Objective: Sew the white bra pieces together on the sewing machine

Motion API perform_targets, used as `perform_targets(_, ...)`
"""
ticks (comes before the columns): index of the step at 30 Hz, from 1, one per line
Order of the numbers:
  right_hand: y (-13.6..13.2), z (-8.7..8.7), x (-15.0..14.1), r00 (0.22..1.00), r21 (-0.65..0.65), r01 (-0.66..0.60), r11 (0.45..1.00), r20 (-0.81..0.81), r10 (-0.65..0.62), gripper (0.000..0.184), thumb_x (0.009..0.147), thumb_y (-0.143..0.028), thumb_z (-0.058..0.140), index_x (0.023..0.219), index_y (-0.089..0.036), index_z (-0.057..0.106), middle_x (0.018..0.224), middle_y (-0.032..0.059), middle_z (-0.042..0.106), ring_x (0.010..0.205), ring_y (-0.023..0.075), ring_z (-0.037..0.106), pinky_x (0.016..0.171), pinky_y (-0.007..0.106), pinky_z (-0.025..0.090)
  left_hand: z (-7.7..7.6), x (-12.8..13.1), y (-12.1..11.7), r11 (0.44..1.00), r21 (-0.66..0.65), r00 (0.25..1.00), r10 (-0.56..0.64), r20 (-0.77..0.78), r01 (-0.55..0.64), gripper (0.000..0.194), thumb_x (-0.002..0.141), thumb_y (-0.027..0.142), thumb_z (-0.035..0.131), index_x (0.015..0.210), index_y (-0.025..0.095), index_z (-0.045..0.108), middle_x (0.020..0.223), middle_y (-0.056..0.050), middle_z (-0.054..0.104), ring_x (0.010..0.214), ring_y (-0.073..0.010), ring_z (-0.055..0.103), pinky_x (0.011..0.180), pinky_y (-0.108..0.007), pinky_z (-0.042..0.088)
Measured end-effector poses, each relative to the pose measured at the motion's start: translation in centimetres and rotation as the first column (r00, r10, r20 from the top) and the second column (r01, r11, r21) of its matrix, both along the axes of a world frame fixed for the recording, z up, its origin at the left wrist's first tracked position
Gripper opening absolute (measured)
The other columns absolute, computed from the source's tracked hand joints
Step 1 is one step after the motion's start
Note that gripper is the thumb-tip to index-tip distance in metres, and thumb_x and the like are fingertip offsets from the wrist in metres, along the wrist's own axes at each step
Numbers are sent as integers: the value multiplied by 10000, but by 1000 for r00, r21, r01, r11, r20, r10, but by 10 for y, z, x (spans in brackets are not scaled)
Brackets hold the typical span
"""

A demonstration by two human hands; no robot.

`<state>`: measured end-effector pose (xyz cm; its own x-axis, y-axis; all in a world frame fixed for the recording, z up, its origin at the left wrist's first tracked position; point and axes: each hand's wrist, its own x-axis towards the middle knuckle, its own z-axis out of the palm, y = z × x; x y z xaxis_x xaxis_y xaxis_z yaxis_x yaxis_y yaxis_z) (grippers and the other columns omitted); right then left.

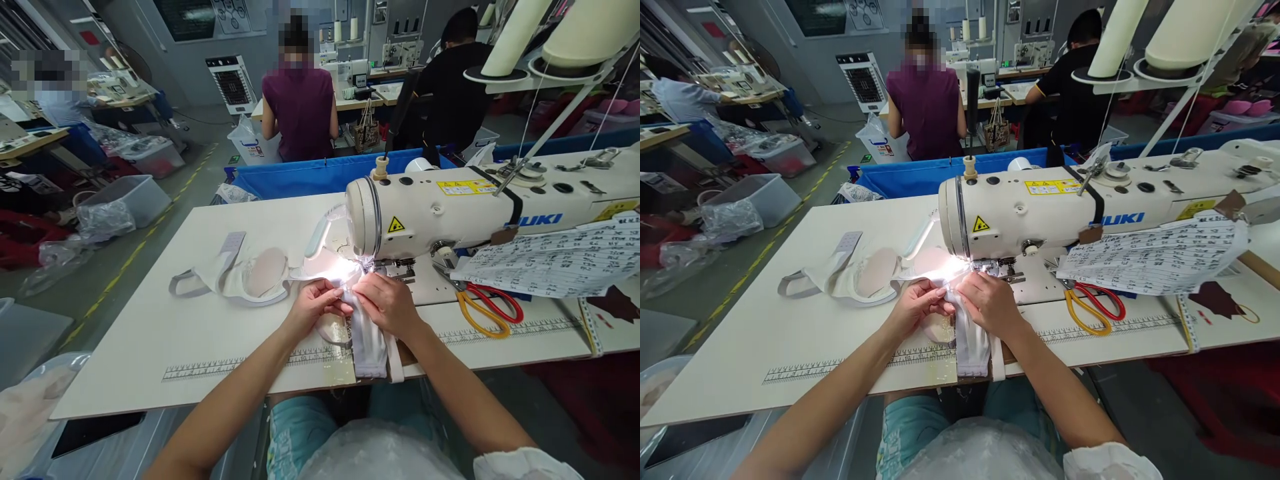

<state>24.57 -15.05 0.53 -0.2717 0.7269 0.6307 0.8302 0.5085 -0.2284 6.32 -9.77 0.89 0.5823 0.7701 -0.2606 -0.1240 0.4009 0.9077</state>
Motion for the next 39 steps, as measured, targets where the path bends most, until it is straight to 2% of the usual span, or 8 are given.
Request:
perform_targets(5, 2, 0, -6, 999, 29, 9, 1000, 31, -10, 142, 897, -138, 488, 868, -199, 613, 824, 28, 661, 767, 160, 585, 687, 276, 433, 0, 0, 0, 996, 87, 1000, -1, -8, 2, 349, 699, 397, 765, 708, 143, 527, 601, -62, 696, 597, -191, 699, 629, -294, 571)
perform_targets(10, -8, 4, -10, 983, 83, 182, 980, 21, -184, 158, 890, -206, 535, 1024, -194, 618, 889, 33, 651, 673, 134, 551, 574, 258, 391, 2, 2, -3, 993, 109, 998, 53, -15, -51, 352, 687, 401, 771, 700, 146, 530, 575, -36, 674, 595, -191, 696, 617, -289, 570)
perform_targets(13, -10, 8, -14, 989, 173, 141, 975, 14, -146, 147, 889, -205, 544, 1018, -196, 614, 840, 31, 644, 693, 139, 554, 611, 265, 392, -1, 2, -4, 989, 134, 998, 55, 0, -55, 326, 689, 382, 774, 688, 142, 553, 596, -23, 674, 608, -180, 693, 637, -291, 579)
perform_targets(17, -6, 11, -21, 992, 153, 66, 986, 93, -81, 106, 907, -197, 504, 954, -199, 600, 827, 34, 645, 745, 160, 565, 645, 299, 371, -4, 1, -3, 983, 179, 999, 41, 20, -44, 277, 718, 389, 743, 703, 135, 633, 641, -21, 680, 630, -167, 686, 663, -293, 586)
perform_targets(26, -3, 8, -27, 967, 118, 150, 982, 188, -171, 102, 852, -132, 490, 825, -205, 556, 805, 49, 603, 707, 184, 508, 622, 321, 344, -2, 3, -7, 980, 195, 999, 49, 7, -49, 298, 690, 407, 755, 722, 129, 652, 652, -23, 666, 645, -172, 683, 671, -298, 573)
perform_targets(31, -5, 3, -28, 994, 318, -40, 947, -79, 69, 215, 843, -102, 513, 1003, -241, 550, 929, 50, 674, 798, 179, 599, 671, 299, 451, -1, 7, -10, 976, 208, 997, 60, 53, -70, 333, 702, 441, 739, 693, 153, 574, 618, 4, 642, 597, -135, 641, 621, -262, 555)
perform_targets(36, -16, 8, -34, 876, 118, -263, 957, -386, 289, 206, 884, -102, 444, 1014, -253, 496, 802, 3, 675, 635, 122, 619, 578, 243, 473, 1, 7, -11, 979, 188, 995, 73, 66, -84, 312, 758, 435, 696, 753, 179, 517, 608, 25, 628, 627, -151, 664, 625, -258, 538)
perform_targets(39, -27, 9, -45, 877, 60, -298, 953, -377, 298, 156, 859, -103, 442, 925, -238, 483, 654, -26, 589, 557, 122, 547, 553, 247, 436, 1, 8, -12, 988, 138, 995, 64, 76, -74, 314, 764, 438, 692, 757, 188, 502, 661, 0, 670, 771, -210, 710, 719, -303, 549)
